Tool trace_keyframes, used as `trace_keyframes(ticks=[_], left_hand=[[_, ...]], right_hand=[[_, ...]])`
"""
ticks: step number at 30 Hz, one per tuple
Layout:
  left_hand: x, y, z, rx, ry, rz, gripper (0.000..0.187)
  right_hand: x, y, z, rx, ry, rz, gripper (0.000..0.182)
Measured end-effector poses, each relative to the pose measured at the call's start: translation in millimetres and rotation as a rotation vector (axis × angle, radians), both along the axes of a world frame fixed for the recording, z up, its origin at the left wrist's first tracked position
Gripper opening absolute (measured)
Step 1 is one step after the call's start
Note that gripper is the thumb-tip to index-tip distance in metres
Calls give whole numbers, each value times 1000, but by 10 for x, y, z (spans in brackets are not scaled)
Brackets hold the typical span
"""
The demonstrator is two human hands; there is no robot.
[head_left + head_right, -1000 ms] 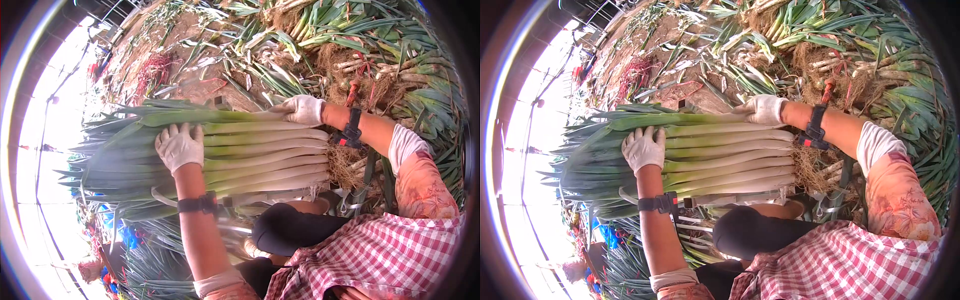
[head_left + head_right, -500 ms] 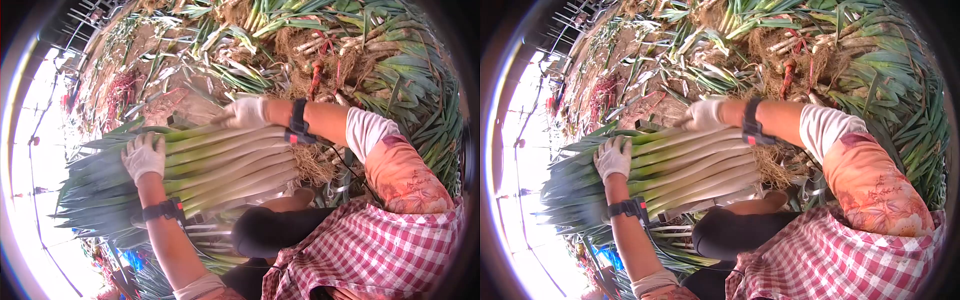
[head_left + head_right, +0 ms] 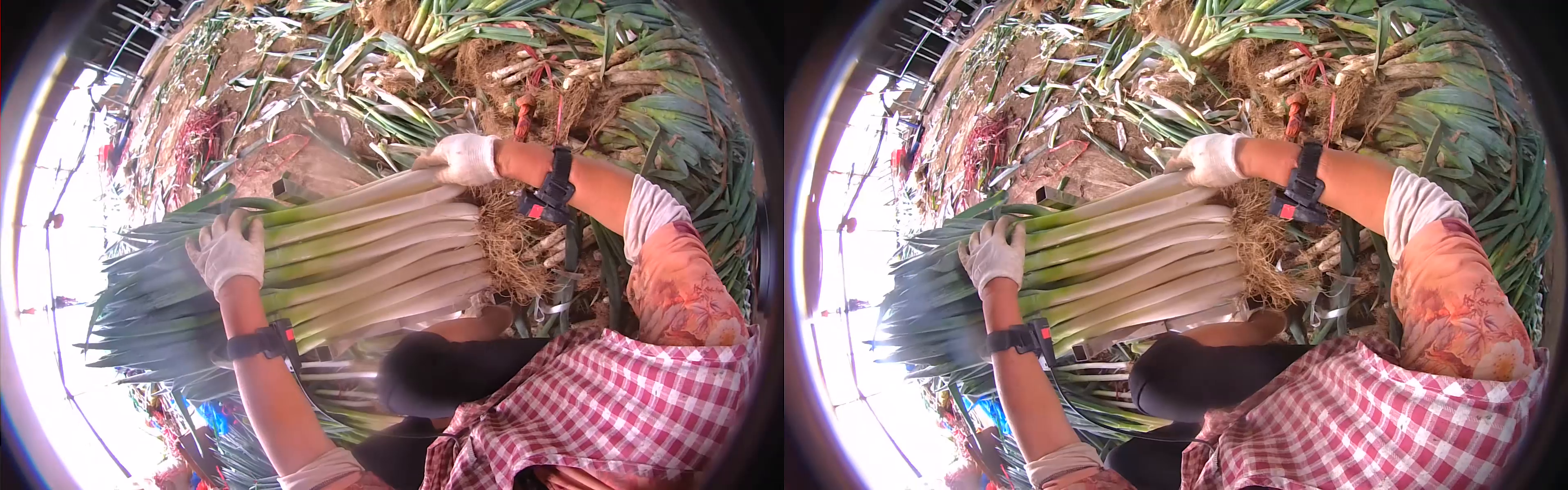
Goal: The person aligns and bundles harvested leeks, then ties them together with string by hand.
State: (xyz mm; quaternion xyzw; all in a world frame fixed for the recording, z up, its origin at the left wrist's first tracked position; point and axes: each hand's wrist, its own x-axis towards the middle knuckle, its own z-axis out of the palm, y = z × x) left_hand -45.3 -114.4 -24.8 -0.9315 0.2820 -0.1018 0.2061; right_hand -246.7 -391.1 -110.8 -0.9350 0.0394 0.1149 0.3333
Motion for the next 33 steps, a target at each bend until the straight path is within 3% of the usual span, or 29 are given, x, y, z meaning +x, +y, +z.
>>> trace_keyframes(ticks=[4, 6, 8, 10, 11, 15, 26, 32, 33], left_hand=[[17, -24, 49, 7, 11, 13, 38], [38, 17, 65, 26, 25, 34, 38], [92, 77, 67, -20, 10, 36, 39], [117, 121, 111, -30, 13, 45, 40], [137, 133, 125, -8, 21, 25, 40], [89, 64, 182, 75, 21, 17, 41], [67, 63, 217, 113, 127, 65, 49], [65, 143, 97, 12, 53, -11, 45], [71, 152, 71, -13, 26, -32, 44]], right_hand=[[-13, -7, 92, -69, -4, 53, 44], [18, -43, 128, 180, 119, 14, 44], [33, 10, 96, 138, 168, 21, 49], [-25, 175, 98, -58, -9, 25, 57], [-62, 211, 146, -96, 61, 33, 66], [-51, 200, -31, -341, 47, 113, 66], [-42, 298, -20, -359, 94, 87, 58], [-128, 422, 79, -393, 20, 118, 64], [-84, 471, 156, -399, 124, 87, 63]])
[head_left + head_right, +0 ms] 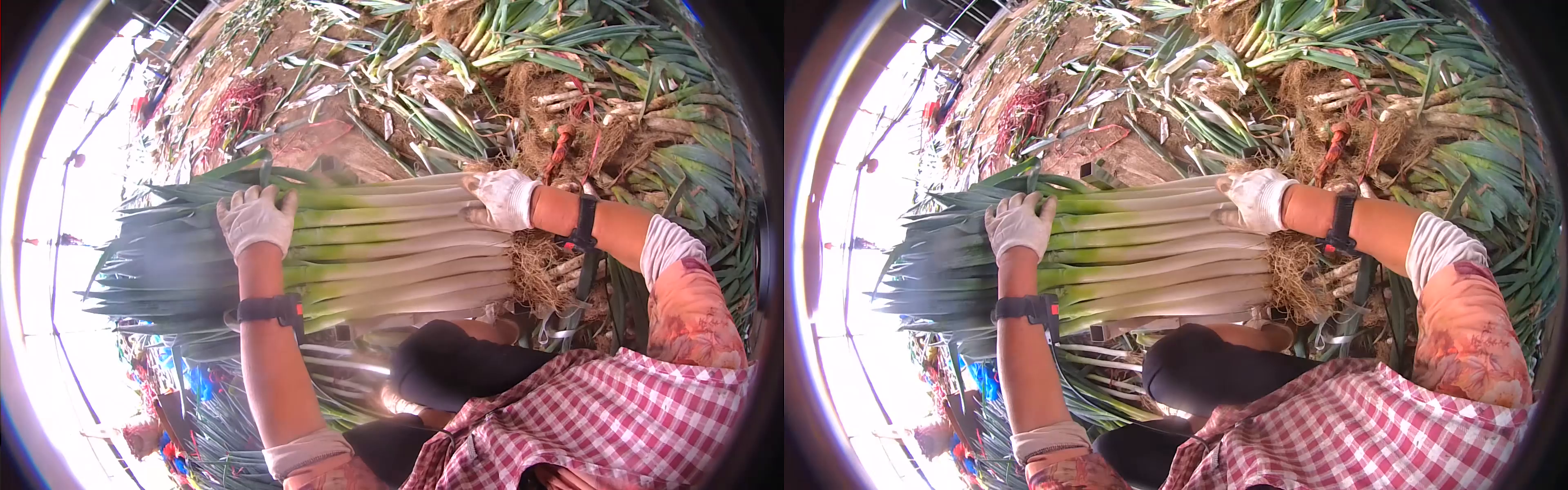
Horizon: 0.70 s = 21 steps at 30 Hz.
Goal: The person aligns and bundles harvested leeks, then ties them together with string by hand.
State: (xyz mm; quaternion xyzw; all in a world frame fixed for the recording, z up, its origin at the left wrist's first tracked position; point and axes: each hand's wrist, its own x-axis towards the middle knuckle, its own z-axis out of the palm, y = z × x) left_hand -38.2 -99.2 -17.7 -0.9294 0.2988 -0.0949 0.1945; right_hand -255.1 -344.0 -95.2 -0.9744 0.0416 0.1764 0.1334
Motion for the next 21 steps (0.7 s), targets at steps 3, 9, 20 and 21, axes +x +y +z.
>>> trace_keyframes(ticks=[3, 9, 20, 21], left_hand=[[13, 12, -17, -26, 7, -7, 44], [13, 16, -104, -44, -48, -36, 43], [35, -14, -71, -18, 7, 9, 41], [32, -8, -68, -13, 8, 6, 41]], right_hand=[[5, 41, 20, 3, 47, -52, 62], [60, 115, 54, -99, 119, -71, 65], [381, 204, 96, -198, -16, 135, 63], [449, 266, -5, -13, -180, 79, 62]])
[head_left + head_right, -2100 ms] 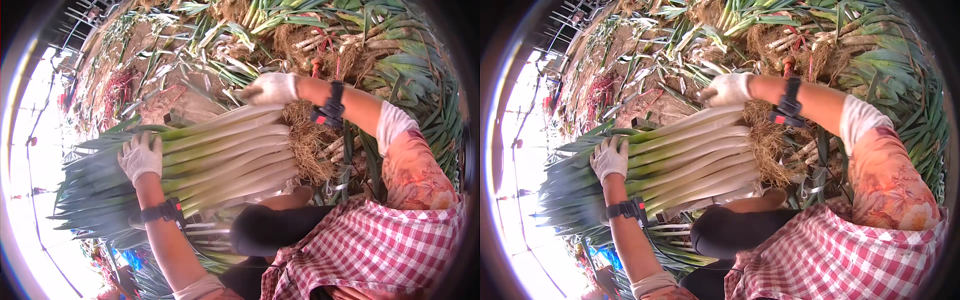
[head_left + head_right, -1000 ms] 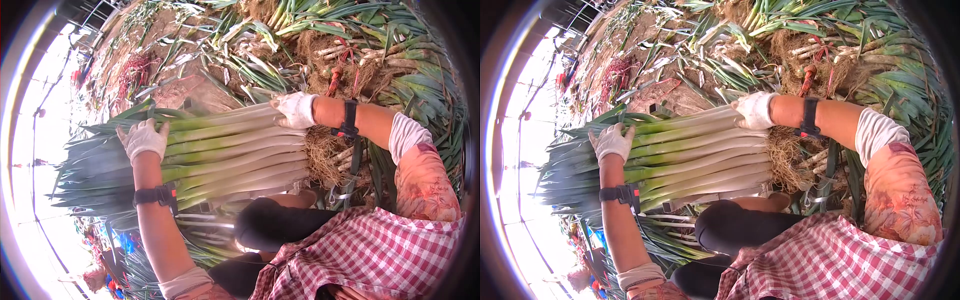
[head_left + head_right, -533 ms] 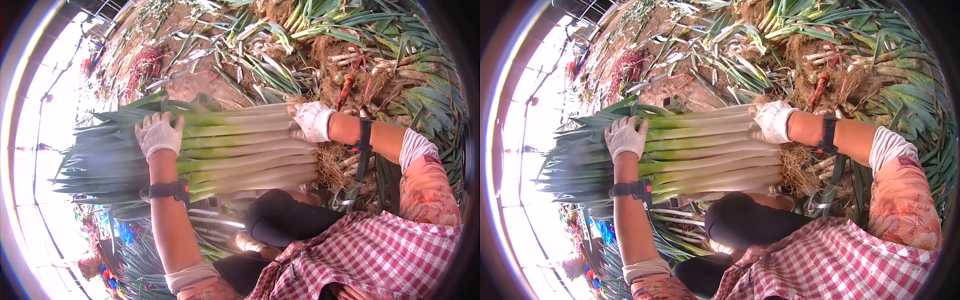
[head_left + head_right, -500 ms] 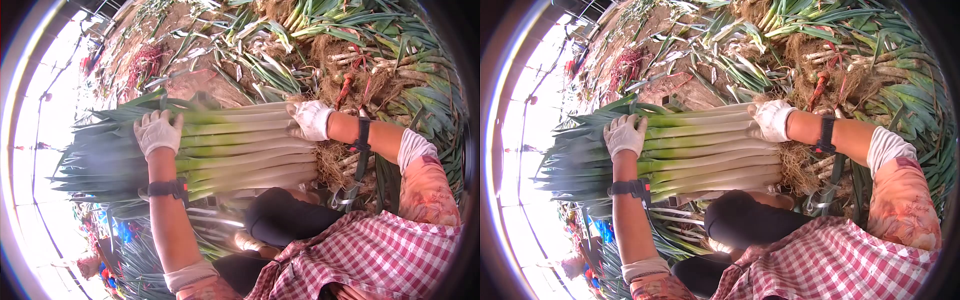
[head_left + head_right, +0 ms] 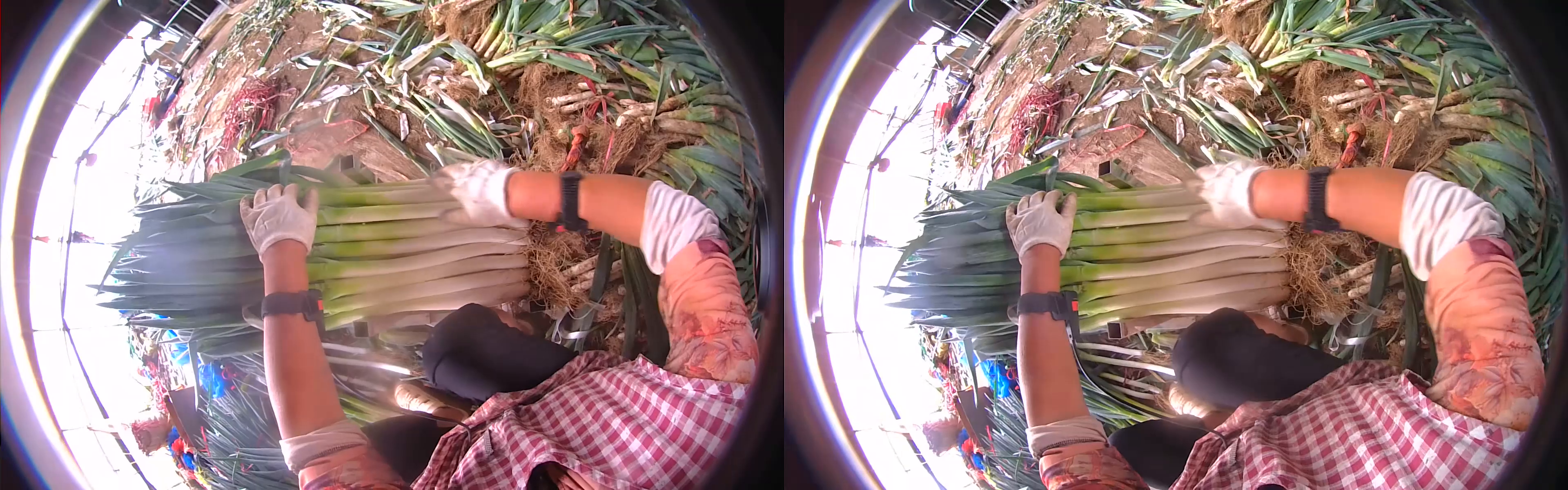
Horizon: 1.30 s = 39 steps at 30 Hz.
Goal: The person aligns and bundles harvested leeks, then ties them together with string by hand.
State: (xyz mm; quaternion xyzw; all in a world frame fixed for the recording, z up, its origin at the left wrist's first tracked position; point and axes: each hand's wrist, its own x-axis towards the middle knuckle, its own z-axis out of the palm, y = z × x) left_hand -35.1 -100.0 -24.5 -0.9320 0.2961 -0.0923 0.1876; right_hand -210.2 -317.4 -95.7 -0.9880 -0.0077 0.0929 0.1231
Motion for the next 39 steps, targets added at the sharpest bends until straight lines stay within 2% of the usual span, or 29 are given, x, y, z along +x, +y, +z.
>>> trace_keyframes(ticks=[1, 4, 8, 11, 13, 14, 16, 17, 22, 24, 25, 26, 28, 30, 32, 34, 37, 39], left_hand=[[1, 3, -6, -2, 2, -3, 42], [10, -4, -7, 28, 0, -17, 43], [39, 43, -71, -32, -42, -67, 43], [-21, 2, 16, -4, 33, -27, 43], [18, 12, -61, -4, 28, -37, 43], [57, 40, -120, -36, 14, -63, 44], [-10, 8, -81, -13, 46, -39, 44], [-23, 30, -71, -4, 44, -89, 44], [-51, 156, -26, 31, 18, -274, 59], [-76, 142, -26, 39, 50, -247, 61], [-69, 120, -12, 45, 68, -222, 64], [-55, 109, -12, 49, 60, -198, 64], [-43, 98, -35, 43, 84, -225, 64], [-32, 130, -66, 17, 105, -222, 64], [-28, 163, -122, -63, 40, -274, 65], [-83, 111, -60, -52, 71, -249, 63], [-125, 170, -192, -48, 5, -250, 59], [-226, 206, -223, -64, 58, -252, 55]], right_hand=[[29, 131, -127, 124, -17, -125, 59], [39, 268, -106, 87, 76, -114, 60], [-53, 340, -114, 59, -46, -150, 56], [5, 372, -16, 92, 123, -204, 55], [-76, 400, -81, 38, -39, -220, 54], [-73, 355, -176, 22, -37, -252, 54], [-80, 388, -240, 38, -250, -205, 52], [-91, 351, -251, 118, -163, -207, 52], [-40, 299, -240, 112, -165, -207, 53], [-56, 319, -298, 126, -144, -180, 52], [-52, 315, -381, 88, -219, -176, 51], [-28, 331, -358, 54, -299, -170, 50], [25, 337, -228, 65, -215, -137, 50], [15, 328, -64, 101, -19, -194, 50], [-1, 338, -272, 51, -69, -203, 49], [-7, 349, -377, -30, -261, -181, 48], [-22, 324, -330, 61, -186, -178, 47], [-65, 323, -248, 46, -190, -175, 47]])
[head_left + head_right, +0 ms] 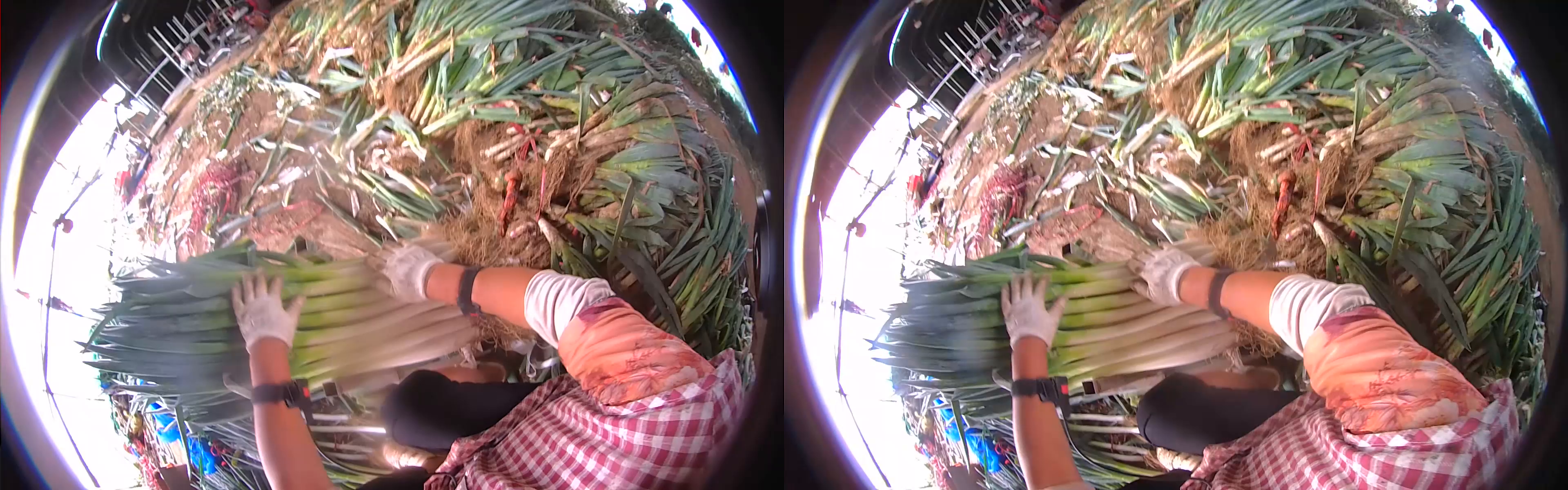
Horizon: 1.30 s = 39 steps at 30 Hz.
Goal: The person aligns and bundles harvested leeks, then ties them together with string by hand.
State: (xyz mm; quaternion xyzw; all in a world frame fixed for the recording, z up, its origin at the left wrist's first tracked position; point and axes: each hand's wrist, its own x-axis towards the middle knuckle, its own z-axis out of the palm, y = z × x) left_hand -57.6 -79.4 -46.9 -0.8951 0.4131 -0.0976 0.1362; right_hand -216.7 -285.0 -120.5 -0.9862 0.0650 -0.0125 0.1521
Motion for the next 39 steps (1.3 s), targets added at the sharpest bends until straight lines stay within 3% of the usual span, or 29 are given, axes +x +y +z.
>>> trace_keyframes(ticks=[4, 6, 9, 11, 12, 13, 14, 17, 18, 20, 21, 22, 23, 24, 25, 26, 27, 28, 29, 31, 33, 35, 37, 39], left_hand=[[-385, 360, 465, -170, 159, -89, 52], [-676, 695, 833, -463, 426, 70, 50], [-1114, 1436, 1217, -559, 323, 200, 46], [-1311, 2210, 1124, -701, 344, 304, 42], [-1592, 2365, 1224, -874, 506, 533, 44], [-1712, 2753, 1139, -803, 388, 464, 42], [-1877, 3103, 1086, -718, 469, 539, 59], [-2450, 3779, 764, -873, 548, 753, 53], [-2566, 3895, 603, -937, 560, 806, 46], [-2880, 3847, 305, -967, 565, 961, 41], [-3031, 3769, 208, -943, 618, 1035, 41], [-3147, 3821, -77, -867, 631, 1109, 41], [-3280, 3841, -348, -826, 654, 1173, 40], [-3361, 3674, -420, -926, 844, 1417, 41], [-3465, 3850, -875, -767, 802, 1329, 43], [-3593, 3972, -1281, -764, 824, 1313, 43], [-3657, 4012, -1605, -767, 840, 1281, 43], [-3701, 3983, -1821, -781, 885, 1302, 43], [-3731, 3939, -2032, -794, 936, 1316, 43], [-3738, 3911, -2485, -882, 1010, 1378, 43], [-3703, 3831, -2701, -1060, 1110, 1466, 44], [-3656, 3813, -3101, -913, 1031, 1469, 46], [-3572, 3748, -3402, -898, 937, 1459, 49], [-3443, 3661, -3538, -958, 1014, 1480, 51]], right_hand=[[6, -18, -35, 68, -33, 30, 49], [21, -21, -77, 55, -37, 36, 49], [23, -26, 4, 31, 3, 50, 50], [61, -27, 15, 52, 76, 20, 50], [53, 1, 126, 56, 122, 3, 51], [29, 39, 287, 54, 122, 28, 51], [-2, 79, 460, 8, 178, 28, 49], [218, 71, 312, -240, 311, 47, 40], [176, 134, 513, -751, 437, 395, 29], [634, -236, -413, -686, 397, 439, 22], [499, -542, -791, -805, -399, 688, 23], [708, -849, -1023, -654, 30, 495, 26], [751, -770, -873, -588, 170, 306, 29], [754, -654, -747, -528, 253, 137, 32], [740, -543, -601, -486, 271, 30, 36], [911, -904, -931, -622, 309, 124, 33], [725, -818, -773, -404, 13, 118, 33], [580, -386, -313, -463, 265, 21, 40], [435, -69, -9, -441, 334, -12, 42], [379, -134, -12, -446, 255, 54, 43], [133, 142, 133, -368, 75, 138, 46], [19, 252, 227, -405, 217, 192, 44], [-163, 337, 194, -308, 162, 255, 40], [-341, 646, 266, -227, 195, 317, 39]])
